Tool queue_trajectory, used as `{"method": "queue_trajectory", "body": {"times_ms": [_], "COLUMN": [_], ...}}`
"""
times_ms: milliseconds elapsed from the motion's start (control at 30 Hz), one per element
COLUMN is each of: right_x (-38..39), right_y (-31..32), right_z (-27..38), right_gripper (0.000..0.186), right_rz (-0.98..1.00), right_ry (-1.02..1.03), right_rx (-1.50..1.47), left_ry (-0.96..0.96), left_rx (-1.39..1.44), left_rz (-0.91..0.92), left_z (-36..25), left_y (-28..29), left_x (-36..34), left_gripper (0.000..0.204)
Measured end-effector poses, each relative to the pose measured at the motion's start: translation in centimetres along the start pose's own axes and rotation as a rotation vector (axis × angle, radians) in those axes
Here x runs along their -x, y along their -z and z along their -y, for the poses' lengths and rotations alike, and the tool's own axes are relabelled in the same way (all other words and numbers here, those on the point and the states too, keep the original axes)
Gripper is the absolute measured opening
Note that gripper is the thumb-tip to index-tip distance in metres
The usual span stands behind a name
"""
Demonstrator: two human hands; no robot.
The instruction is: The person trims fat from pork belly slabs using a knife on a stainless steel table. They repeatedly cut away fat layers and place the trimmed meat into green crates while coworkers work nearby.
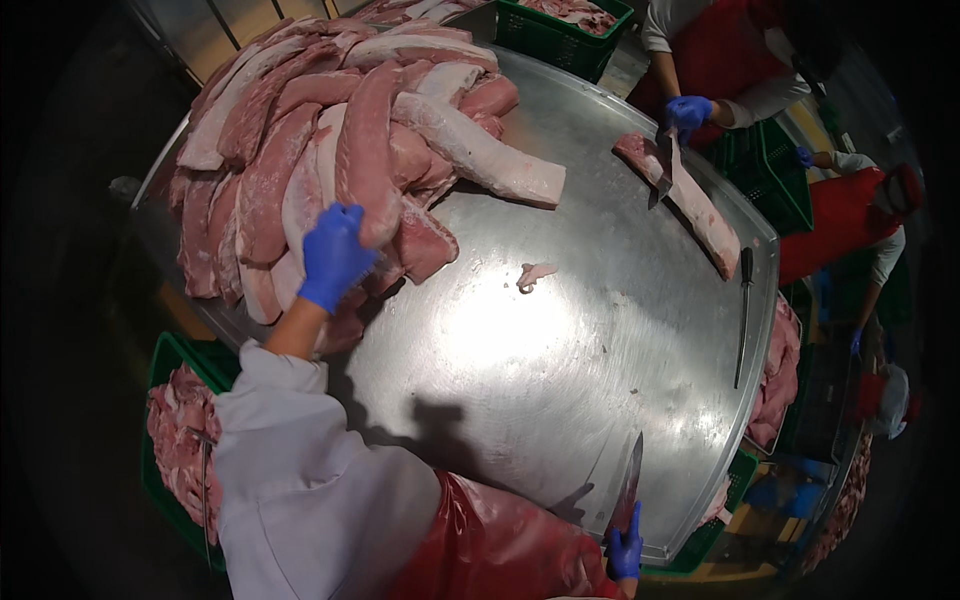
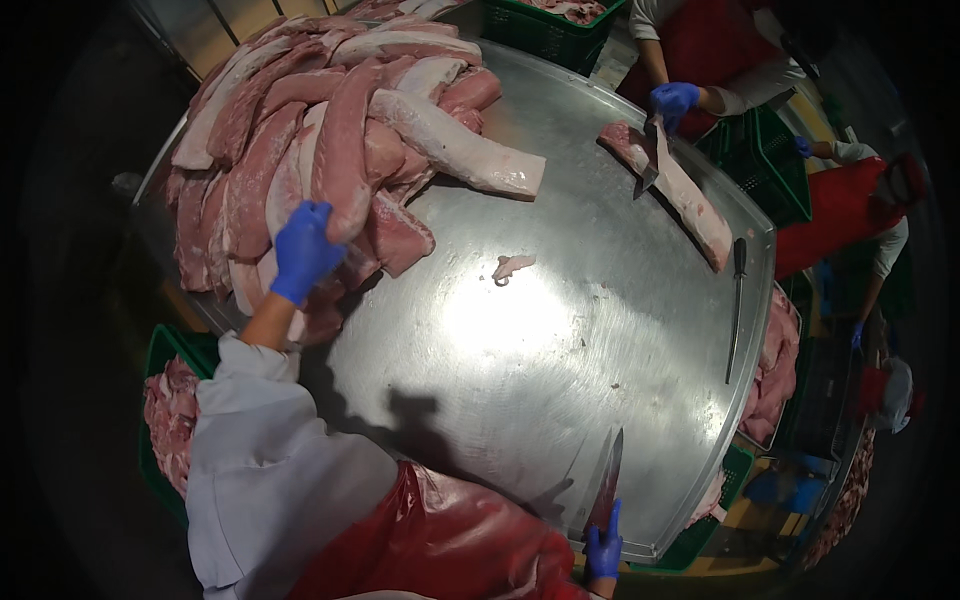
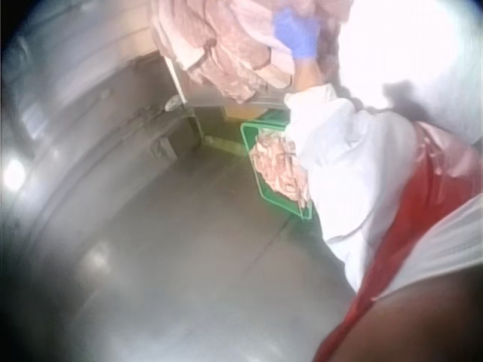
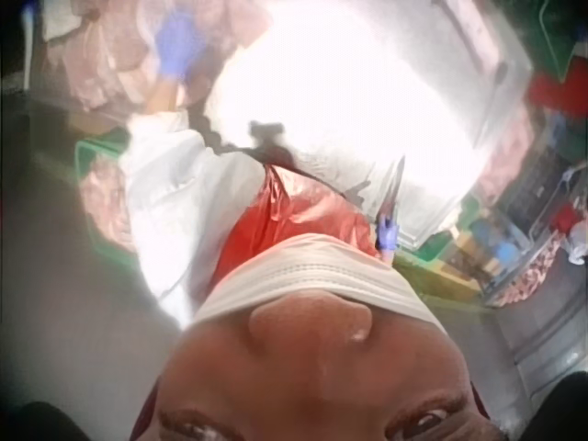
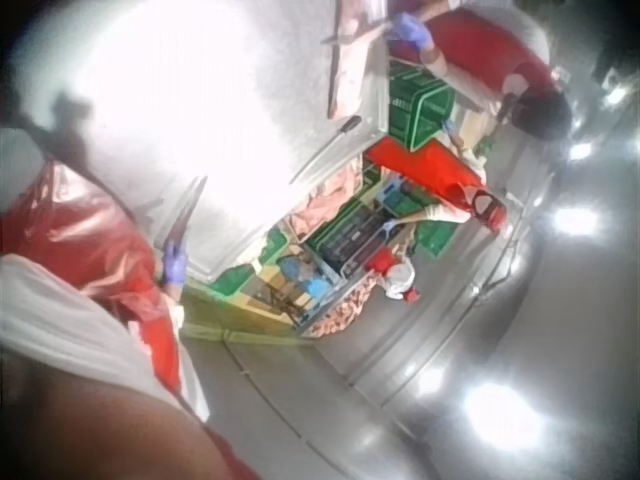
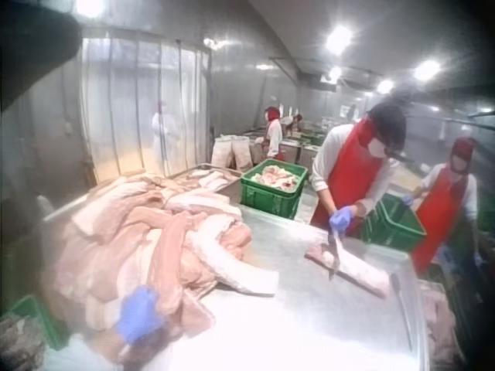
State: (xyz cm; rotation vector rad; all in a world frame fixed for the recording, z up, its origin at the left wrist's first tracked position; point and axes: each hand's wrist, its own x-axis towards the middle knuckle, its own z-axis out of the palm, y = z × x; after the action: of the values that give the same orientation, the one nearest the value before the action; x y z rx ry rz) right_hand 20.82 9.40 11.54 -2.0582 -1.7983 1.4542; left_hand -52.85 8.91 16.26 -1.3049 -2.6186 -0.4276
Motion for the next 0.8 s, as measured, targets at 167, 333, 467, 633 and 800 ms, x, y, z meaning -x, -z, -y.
{"method": "queue_trajectory", "body": {"times_ms": [167,333,467,633,800], "right_x": [0.5,0.5,-0.1,-2.1,-1.3], "right_y": [0.3,1.5,3.5,8.3,12.9], "right_z": [-1.6,-2.4,-4.7,-11.5,-16.0], "right_gripper": [0.081,0.079,0.081,0.084,0.082], "right_rz": [0.000,-0.022,-0.062,-0.162,-0.273], "right_ry": [0.086,0.148,0.157,0.330,0.306], "right_rx": [0.061,0.026,-0.100,-0.289,-0.409], "left_ry": [0.058,-0.009,0.144,0.583,0.602], "left_rx": [0.378,0.687,1.455,2.160,2.275], "left_rz": [0.002,0.395,0.749,0.909,1.014], "left_z": [-10.7,-19.7,-26.6,-38.6,-44.0], "left_y": [-1.7,-7.0,-8.9,0.2,7.2], "left_x": [12.7,22.8,28.9,24.3,20.0], "left_gripper": [0.045,0.051,0.057,0.052,0.050]}}
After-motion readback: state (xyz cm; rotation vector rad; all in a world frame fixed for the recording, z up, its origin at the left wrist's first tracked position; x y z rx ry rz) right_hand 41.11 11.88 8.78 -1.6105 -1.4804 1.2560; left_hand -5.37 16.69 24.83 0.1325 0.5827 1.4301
